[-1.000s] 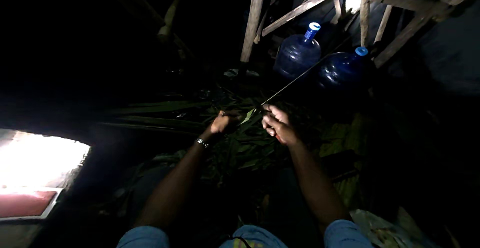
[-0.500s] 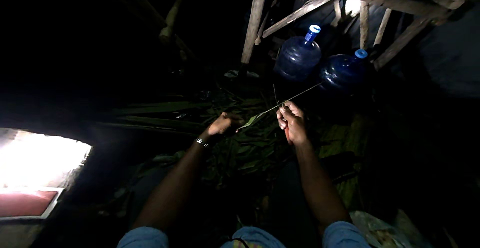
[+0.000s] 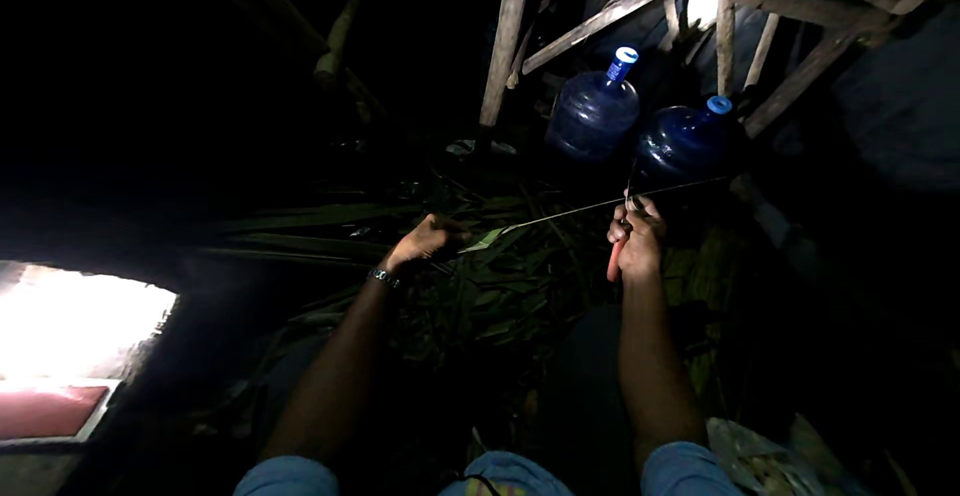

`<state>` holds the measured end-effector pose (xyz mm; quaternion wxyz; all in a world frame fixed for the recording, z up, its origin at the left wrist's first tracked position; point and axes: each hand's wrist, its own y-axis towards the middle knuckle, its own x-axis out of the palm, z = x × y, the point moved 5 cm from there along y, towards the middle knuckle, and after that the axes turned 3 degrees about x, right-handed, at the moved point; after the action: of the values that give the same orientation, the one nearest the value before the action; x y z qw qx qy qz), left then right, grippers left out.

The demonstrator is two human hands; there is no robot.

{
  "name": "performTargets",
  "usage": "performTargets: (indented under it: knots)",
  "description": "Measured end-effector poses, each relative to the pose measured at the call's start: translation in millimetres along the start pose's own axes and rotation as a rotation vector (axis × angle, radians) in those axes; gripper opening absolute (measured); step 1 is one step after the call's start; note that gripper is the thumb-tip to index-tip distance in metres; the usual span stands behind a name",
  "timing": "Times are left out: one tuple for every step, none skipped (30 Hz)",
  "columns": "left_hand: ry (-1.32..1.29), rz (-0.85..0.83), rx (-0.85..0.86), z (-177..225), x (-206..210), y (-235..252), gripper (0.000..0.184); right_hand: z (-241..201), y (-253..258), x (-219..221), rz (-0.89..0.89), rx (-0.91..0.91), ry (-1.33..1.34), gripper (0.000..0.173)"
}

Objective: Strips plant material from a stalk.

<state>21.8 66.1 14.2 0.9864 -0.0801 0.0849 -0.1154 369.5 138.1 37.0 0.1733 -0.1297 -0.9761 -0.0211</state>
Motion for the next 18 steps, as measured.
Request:
performTargets:
  knots:
    - [0.023, -0.003, 0.017, -1.7, -1.6, 0.3, 0.015, -0.8, 1.2, -2.1, 0.026, 0.006, 0.01, 0.021]
    - [0.05, -0.001, 0.034, -3.1, -5.1, 0.0, 0.014, -1.6, 4.0, -6.4, 0.053, 0.011, 0.033, 0.022]
    - [0.072, 0.007, 0.056, -5.4, -10.4, -0.1, 0.013, -2.5, 7.6, -12.8, 0.077, 0.012, 0.064, 0.022]
    - [0.092, 0.02, 0.064, -6.5, -16.5, -0.3, 0.014, -3.5, 10.9, -19.5, 0.101, 0.005, 0.1, 0.023]
    - [0.096, 0.044, 0.051, -3.8, -21.3, -2.2, 0.015, -4.2, 14.2, -25.4, 0.129, -0.01, 0.137, 0.023]
    - [0.079, 0.077, 0.028, 0.8, -25.1, -5.1, 0.016, -4.1, 16.6, -30.9, 0.164, -0.024, 0.169, 0.023]
    - [0.067, 0.115, 0.003, 3.8, -29.5, -7.8, 0.016, -4.1, 18.3, -36.2, 0.211, -0.041, 0.191, 0.019]
    - [0.062, 0.167, -0.018, 5.8, -34.5, -10.3, 0.016, -4.8, 18.6, -40.8, 0.266, -0.057, 0.198, 0.014]
    - [0.054, 0.242, -0.034, 7.4, -39.6, -13.0, 0.016, -5.8, 17.5, -44.4, 0.318, -0.07, 0.201, 0.012]
    - [0.04, 0.332, -0.034, 8.5, -44.9, -15.4, 0.016, -6.8, 15.7, -46.8, 0.357, -0.084, 0.197, 0.01]
    - [0.021, 0.41, -0.019, 9.2, -49.5, -17.4, 0.016, -7.7, 13.7, -46.4, 0.365, -0.097, 0.186, 0.009]
    - [-0.003, 0.469, 0.016, 9.0, -52.8, -18.0, 0.015, -8.0, 11.6, -42.3, 0.329, -0.102, 0.163, 0.009]
    - [-0.021, 0.505, 0.055, 9.2, -53.3, -17.6, 0.015, -7.1, 8.7, -33.5, 0.24, -0.094, 0.121, 0.01]
    - [-0.026, 0.52, 0.09, 9.8, -51.1, -16.4, 0.016, -4.4, 4.2, -21.1, 0.105, -0.075, 0.062, 0.012]
    - [-0.021, 0.516, 0.119, 10.7, -45.7, -15.5, 0.016, 0.6, -2.3, -6.7, -0.057, -0.051, -0.008, 0.015]
    - [-0.014, 0.497, 0.145, 10.8, -37.3, -15.4, 0.017, 7.3, -11.7, 9.1, -0.218, -0.016, -0.079, 0.023]
    - [0.0, 0.464, 0.169, 10.1, -26.6, -16.4, 0.019, 14.9, -24.5, 26.2, -0.366, 0.026, -0.147, 0.036]
    - [0.027, 0.409, 0.187, 9.2, -14.5, -19.1, 0.02, 23.3, -39.1, 44.0, -0.501, 0.075, -0.212, 0.046]
